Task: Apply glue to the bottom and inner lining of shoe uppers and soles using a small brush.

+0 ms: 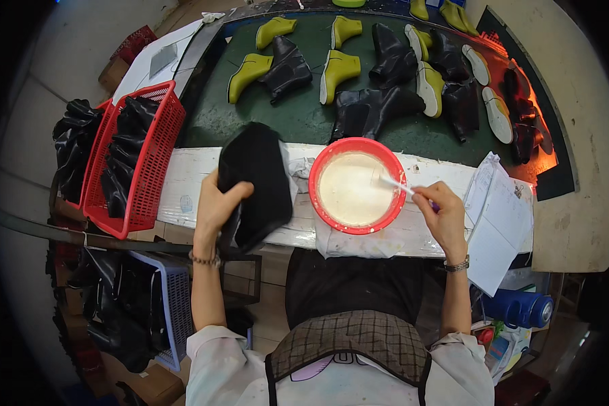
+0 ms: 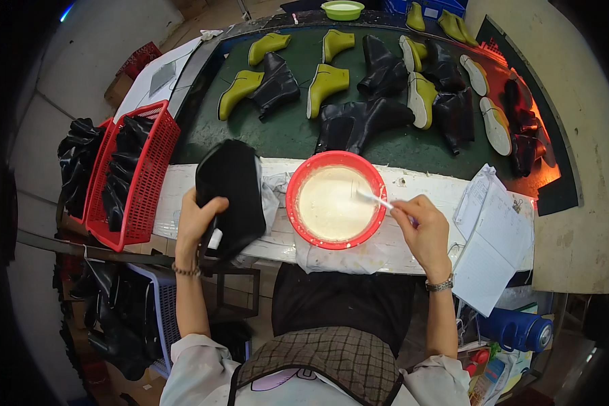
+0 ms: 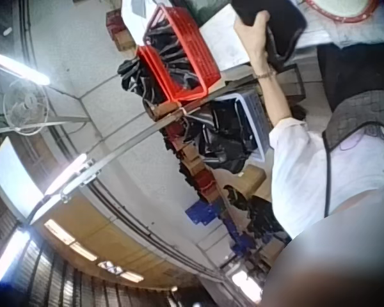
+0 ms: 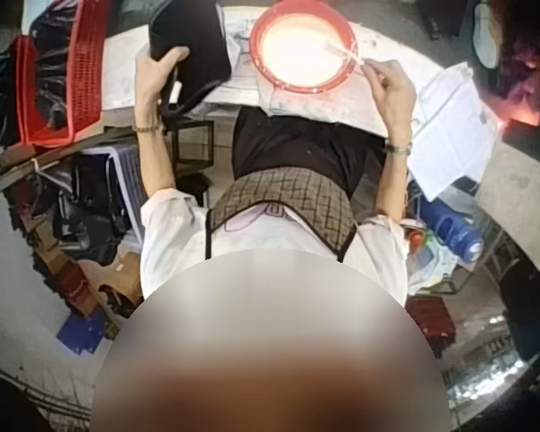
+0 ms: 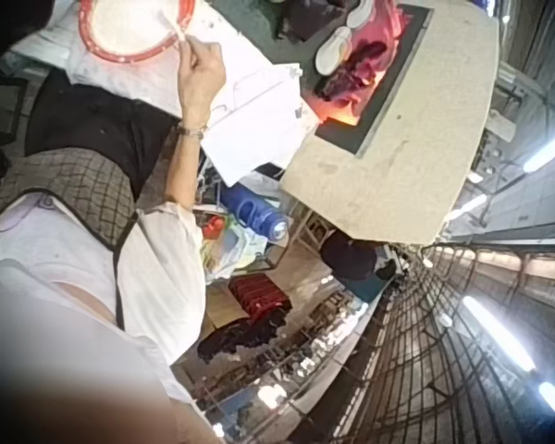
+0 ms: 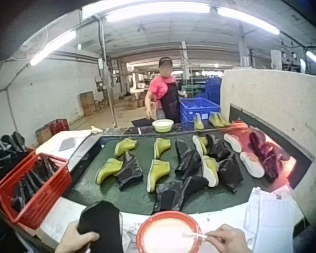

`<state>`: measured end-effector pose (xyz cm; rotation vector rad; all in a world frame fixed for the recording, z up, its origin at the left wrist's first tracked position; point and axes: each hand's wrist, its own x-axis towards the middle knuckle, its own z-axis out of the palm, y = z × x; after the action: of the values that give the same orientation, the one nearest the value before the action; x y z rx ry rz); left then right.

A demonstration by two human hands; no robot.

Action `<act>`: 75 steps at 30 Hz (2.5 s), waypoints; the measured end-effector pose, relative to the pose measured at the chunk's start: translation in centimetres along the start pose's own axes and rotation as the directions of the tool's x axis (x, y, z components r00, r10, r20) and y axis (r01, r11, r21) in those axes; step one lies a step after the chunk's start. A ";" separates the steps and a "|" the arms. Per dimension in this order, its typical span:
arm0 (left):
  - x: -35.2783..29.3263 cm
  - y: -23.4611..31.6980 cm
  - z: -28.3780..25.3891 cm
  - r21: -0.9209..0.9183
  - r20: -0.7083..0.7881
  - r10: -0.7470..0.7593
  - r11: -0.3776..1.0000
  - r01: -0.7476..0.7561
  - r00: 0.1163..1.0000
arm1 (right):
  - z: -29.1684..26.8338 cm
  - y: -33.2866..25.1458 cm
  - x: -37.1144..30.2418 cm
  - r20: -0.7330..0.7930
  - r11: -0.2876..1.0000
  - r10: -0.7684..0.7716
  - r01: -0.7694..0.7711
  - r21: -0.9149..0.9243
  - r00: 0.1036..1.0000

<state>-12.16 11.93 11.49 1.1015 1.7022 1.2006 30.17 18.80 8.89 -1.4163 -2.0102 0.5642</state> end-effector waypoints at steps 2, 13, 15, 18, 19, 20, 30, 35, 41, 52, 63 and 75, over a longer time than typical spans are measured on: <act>-2.2 1.7 1.2 -0.078 0.126 -0.088 0.992 0.099 0.988 | 0.1 0.0 0.1 0.117 0.995 0.098 -0.098 -0.005 0.988; -5.1 5.2 5.4 -0.059 0.570 -0.220 0.950 0.306 0.792 | -1.1 -4.6 3.5 -0.068 0.865 -0.472 0.477 0.156 0.879; -5.2 5.6 5.2 -0.077 0.519 -0.166 0.968 0.240 0.839 | -1.0 -4.8 3.5 -0.126 0.871 -0.443 0.460 0.172 0.887; -5.8 6.1 5.3 -0.156 0.383 -0.085 0.976 0.155 0.920 | -0.7 -4.9 2.7 -0.161 0.880 -0.405 0.431 0.201 0.900; -6.1 6.2 5.5 -0.211 0.306 -0.068 0.968 0.137 0.950 | -0.5 -5.0 2.4 -0.142 0.889 -0.396 0.417 0.187 0.907; -6.2 6.3 5.7 -0.225 0.263 -0.032 0.970 0.093 0.964 | -0.4 -5.0 2.1 -0.163 0.885 -0.397 0.424 0.191 0.903; -4.6 5.0 6.3 -0.161 -0.070 0.135 0.976 -0.144 0.988 | 1.5 -4.8 1.3 -0.084 0.910 -0.255 0.269 0.317 0.963; -0.8 1.3 5.0 0.110 -0.130 0.331 0.942 -0.318 0.935 | 2.0 -2.4 3.0 0.045 0.998 -0.052 0.054 -0.042 0.998; -2.2 -3.8 2.1 0.615 0.191 0.194 0.740 -0.271 0.962 | 2.7 -2.0 3.0 0.076 0.835 -0.335 0.333 -0.438 0.939; -5.8 -7.5 3.0 0.661 0.076 0.253 0.711 -0.239 0.965 | 1.1 -1.3 1.8 -0.006 0.992 -0.053 0.052 -0.118 0.999; -8.7 -0.4 5.4 0.535 0.147 0.470 0.702 -0.470 0.870 | 0.7 -4.6 0.3 -0.090 0.941 -0.044 0.072 0.331 0.995; -9.5 1.1 7.3 0.386 0.332 0.618 0.601 -0.700 0.713 | -1.1 -4.9 3.5 -0.315 0.901 -0.249 0.338 0.272 0.916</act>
<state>-2.09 5.41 11.59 2.2477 1.5293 1.0510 26.69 20.44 13.69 -0.9131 -1.7698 0.5023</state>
